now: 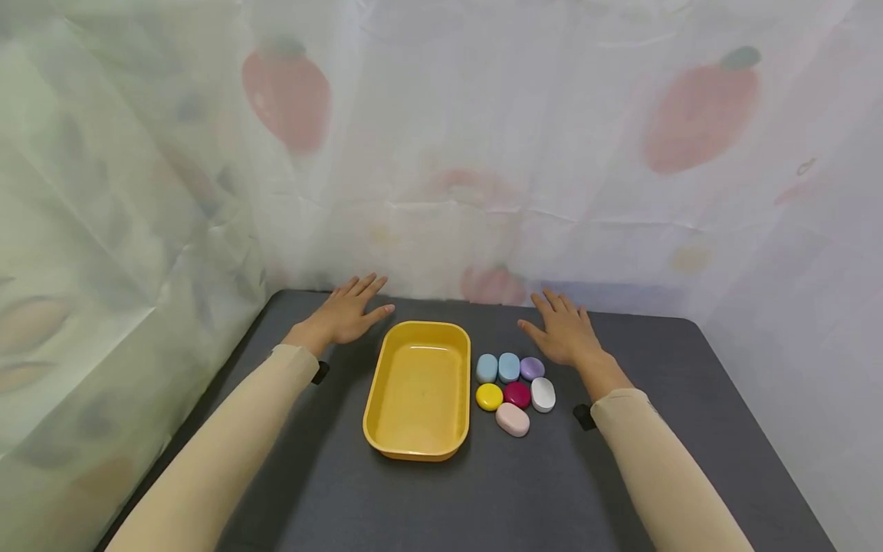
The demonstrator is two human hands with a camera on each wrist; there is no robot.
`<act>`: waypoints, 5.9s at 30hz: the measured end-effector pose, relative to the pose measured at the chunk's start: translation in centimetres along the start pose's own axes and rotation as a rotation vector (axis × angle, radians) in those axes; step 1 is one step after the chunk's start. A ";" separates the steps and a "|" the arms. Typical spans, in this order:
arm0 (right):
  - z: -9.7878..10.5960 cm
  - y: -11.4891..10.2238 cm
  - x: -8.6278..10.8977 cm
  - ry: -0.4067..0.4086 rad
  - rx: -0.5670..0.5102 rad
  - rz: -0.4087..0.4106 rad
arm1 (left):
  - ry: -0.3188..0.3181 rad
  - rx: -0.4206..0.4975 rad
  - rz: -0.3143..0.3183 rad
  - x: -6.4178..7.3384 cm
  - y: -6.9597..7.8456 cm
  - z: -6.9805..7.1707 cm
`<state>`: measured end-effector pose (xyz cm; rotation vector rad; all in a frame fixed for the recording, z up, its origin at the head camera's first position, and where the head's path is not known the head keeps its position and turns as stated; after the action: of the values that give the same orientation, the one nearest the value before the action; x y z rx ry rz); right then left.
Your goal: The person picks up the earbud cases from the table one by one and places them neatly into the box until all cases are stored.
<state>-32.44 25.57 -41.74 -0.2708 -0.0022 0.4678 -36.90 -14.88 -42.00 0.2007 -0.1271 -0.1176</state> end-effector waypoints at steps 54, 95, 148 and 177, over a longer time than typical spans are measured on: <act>-0.6 -2.3 6.4 0.045 -0.083 0.171 | -0.097 0.369 -0.084 6.0 1.0 -3.9; -4.6 -0.3 8.8 -0.045 -0.174 0.196 | -0.158 0.601 -0.015 7.0 0.4 -8.0; -2.5 -1.1 8.0 0.009 -0.166 0.201 | -0.167 0.720 -0.024 7.9 1.1 -9.8; -0.5 -3.5 5.5 0.019 -0.154 0.251 | -0.175 0.732 -0.035 7.9 1.0 -9.9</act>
<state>-25.91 24.93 -41.68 -0.4293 0.0146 0.7155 -27.62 -13.05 -50.57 0.9239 -0.3392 -0.1192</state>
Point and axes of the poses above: each hand's wrist, its own x-axis away from the middle knuckle, its own z-axis out of the back of the hand, y = z × x, the point moved 4 cm from there along -x, towards the middle knuckle, and after that the axes turned 13 degrees about z, right-handed, at the moved point
